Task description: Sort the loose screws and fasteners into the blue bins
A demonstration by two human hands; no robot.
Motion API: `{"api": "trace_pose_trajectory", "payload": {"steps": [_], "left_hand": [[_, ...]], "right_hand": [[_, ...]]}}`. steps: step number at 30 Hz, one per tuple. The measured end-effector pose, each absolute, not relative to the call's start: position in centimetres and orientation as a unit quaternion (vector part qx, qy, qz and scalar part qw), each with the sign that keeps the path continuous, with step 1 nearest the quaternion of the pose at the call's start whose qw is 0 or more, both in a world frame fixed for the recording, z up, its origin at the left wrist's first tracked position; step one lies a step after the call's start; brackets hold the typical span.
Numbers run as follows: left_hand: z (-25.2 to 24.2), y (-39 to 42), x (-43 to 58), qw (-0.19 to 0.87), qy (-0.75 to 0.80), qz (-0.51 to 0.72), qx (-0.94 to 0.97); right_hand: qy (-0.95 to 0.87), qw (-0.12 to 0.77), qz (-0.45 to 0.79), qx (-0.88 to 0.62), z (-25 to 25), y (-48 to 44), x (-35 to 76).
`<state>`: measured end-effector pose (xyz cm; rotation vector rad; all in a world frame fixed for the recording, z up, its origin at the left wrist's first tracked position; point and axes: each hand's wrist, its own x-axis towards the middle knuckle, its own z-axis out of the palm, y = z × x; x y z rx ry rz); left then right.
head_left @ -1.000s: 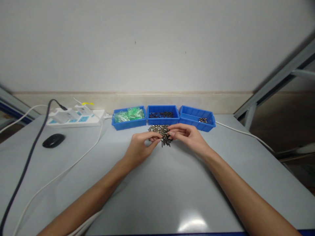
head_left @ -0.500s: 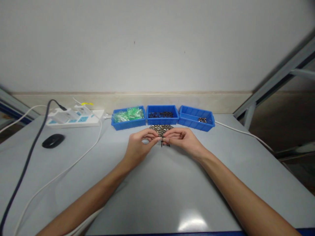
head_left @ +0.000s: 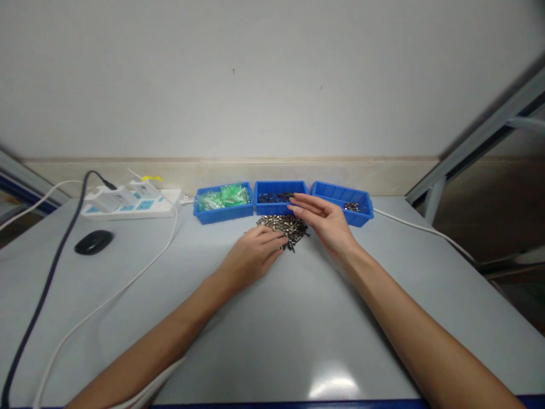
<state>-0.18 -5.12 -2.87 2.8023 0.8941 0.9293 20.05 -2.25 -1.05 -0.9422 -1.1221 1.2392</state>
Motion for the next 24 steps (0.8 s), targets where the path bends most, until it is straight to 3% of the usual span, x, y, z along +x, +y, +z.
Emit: {"api": "trace_pose_trajectory", "payload": {"steps": [11,24], "left_hand": [[-3.9,-4.8,-0.2,-0.065,0.298,0.185,0.934],[-3.0,-4.7,-1.2,-0.028,0.252,0.187,0.949]], "right_hand": [[-0.490,0.535,0.530,-0.440,-1.2,-4.0,21.0],[-0.489,0.534,0.524,-0.449,-1.2,-4.0,21.4]]}}
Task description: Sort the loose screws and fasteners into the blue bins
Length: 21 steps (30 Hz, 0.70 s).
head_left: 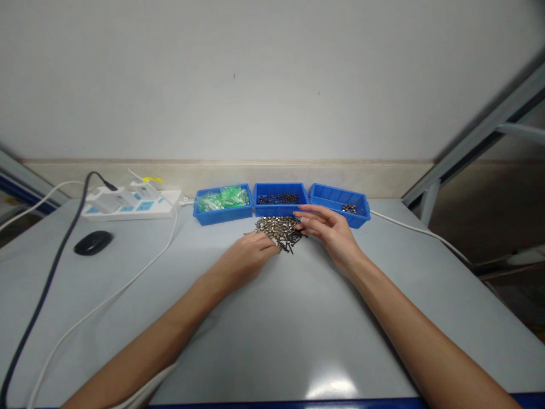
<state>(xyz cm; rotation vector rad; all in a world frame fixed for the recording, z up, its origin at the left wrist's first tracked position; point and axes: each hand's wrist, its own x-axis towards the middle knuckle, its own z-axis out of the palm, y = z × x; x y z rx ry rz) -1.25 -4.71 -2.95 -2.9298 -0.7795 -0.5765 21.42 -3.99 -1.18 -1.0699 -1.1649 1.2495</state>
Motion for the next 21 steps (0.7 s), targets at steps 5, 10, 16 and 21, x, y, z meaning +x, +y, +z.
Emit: {"api": "trace_pose_trajectory", "payload": {"steps": [5,10,16,21], "left_hand": [[-3.1,-4.3,-0.9,0.056,-0.231,-0.172,-0.956],[-3.4,-4.3,-0.3,0.048,-0.236,-0.204,-0.949],[-2.4,-5.0,-0.1,-0.092,-0.297,-0.382,-0.871],[-1.6,-5.4,-0.1,-0.154,-0.357,-0.448,-0.805]], "right_hand": [[-0.489,0.530,0.525,-0.452,-1.3,-3.9,21.4],[-0.482,0.530,0.532,-0.451,-1.3,-3.9,21.5],[-0.520,0.511,0.519,-0.446,-1.1,-4.0,21.5],[-0.620,0.404,0.541,-0.400,-0.9,-4.6,21.3]]}}
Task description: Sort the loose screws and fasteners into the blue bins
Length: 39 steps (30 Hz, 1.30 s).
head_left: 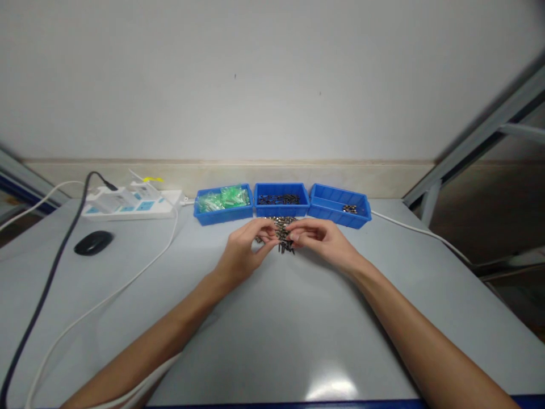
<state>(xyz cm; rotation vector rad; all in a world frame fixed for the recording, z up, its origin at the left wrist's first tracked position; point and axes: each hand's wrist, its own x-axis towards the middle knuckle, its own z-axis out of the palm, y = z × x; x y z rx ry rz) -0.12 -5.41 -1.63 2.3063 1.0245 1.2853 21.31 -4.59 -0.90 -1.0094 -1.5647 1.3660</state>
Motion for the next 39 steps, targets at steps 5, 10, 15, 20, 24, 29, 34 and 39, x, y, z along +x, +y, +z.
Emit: {"api": "trace_pose_trajectory", "payload": {"steps": [5,10,15,20,24,29,34,39], "left_hand": [[-1.7,-5.4,-0.3,0.269,0.367,0.468,0.757],[-2.0,-5.3,-0.4,0.352,0.358,0.457,0.734],[-2.1,-5.3,-0.3,0.394,0.347,0.444,0.726],[-2.3,-5.3,-0.2,0.417,0.354,0.441,0.712],[-2.2,-5.4,-0.2,0.421,0.358,0.442,0.707],[-1.8,-5.3,-0.6,0.241,0.368,0.416,0.796],[-2.2,-5.1,-0.3,0.030,0.268,0.301,0.915],[-3.4,-4.9,0.7,-0.059,0.192,0.218,0.955]], "right_hand": [[-0.656,0.350,0.557,-0.370,-1.4,-4.9,21.2],[-0.650,0.365,0.562,-0.358,-1.6,-4.8,21.2],[-0.639,0.353,0.580,-0.361,-1.1,-5.0,21.2],[-0.627,0.343,0.590,-0.375,-0.8,-5.0,21.3],[-0.631,0.340,0.592,-0.368,-0.7,-5.1,21.4],[-0.622,0.360,0.576,-0.389,-0.6,-4.5,21.7],[-0.549,0.522,0.511,-0.406,-0.6,-3.2,20.9],[-0.551,0.524,0.515,-0.396,-0.8,-3.6,20.6]]}}
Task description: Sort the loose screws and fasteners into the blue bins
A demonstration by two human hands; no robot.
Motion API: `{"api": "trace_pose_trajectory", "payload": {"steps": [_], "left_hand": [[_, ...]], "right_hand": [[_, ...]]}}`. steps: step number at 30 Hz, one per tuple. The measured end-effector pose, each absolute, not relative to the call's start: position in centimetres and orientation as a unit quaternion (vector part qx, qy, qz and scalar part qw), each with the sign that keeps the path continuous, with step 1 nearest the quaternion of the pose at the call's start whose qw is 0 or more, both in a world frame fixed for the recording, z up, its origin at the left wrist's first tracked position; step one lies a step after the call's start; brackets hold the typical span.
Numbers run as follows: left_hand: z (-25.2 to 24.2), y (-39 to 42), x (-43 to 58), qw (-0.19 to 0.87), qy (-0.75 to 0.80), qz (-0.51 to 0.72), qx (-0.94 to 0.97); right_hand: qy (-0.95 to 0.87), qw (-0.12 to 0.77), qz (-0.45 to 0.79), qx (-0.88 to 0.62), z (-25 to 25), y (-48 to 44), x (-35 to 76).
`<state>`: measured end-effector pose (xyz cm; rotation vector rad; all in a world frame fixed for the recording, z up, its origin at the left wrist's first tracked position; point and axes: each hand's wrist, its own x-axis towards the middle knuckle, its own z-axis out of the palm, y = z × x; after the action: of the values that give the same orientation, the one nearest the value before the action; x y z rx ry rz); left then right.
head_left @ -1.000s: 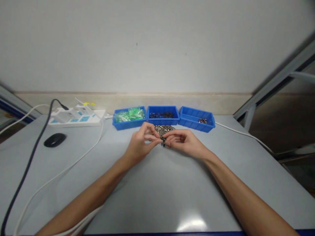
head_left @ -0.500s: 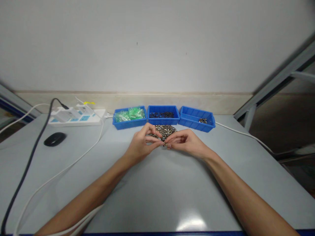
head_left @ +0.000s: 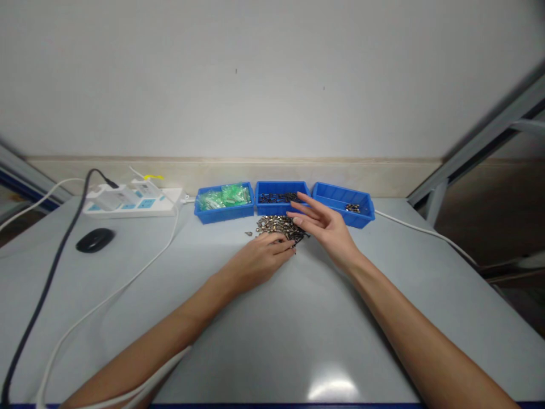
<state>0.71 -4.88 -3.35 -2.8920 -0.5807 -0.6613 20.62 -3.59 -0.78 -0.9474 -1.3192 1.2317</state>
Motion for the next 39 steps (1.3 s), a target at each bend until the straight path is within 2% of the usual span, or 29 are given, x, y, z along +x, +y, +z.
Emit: {"api": "trace_pose_trajectory", "payload": {"steps": [8,15,18,25,35,39], "left_hand": [[-3.1,-4.7,0.1,0.078,-0.215,-0.191,-0.954],[-3.4,-4.9,-0.1,-0.051,-0.267,-0.274,-0.923],[-3.5,-4.9,-0.1,-0.076,-0.269,-0.296,-0.913],[-3.3,-5.0,-0.1,-0.072,-0.274,-0.290,-0.914],[-2.5,-5.5,-0.3,-0.030,-0.338,-0.204,-0.919],[-2.7,-5.4,-0.4,-0.031,-0.340,-0.213,-0.915]], "right_hand": [[-0.570,0.507,0.512,-0.395,-0.8,-4.3,21.7],[-0.567,0.504,0.514,-0.400,-0.8,-4.3,21.6],[-0.568,0.498,0.514,-0.406,-0.7,-4.3,21.7],[-0.568,0.486,0.520,-0.414,-0.8,-4.3,21.6],[-0.566,0.483,0.520,-0.420,-1.1,-4.3,21.7],[-0.567,0.480,0.524,-0.417,-1.1,-4.3,21.7]]}}
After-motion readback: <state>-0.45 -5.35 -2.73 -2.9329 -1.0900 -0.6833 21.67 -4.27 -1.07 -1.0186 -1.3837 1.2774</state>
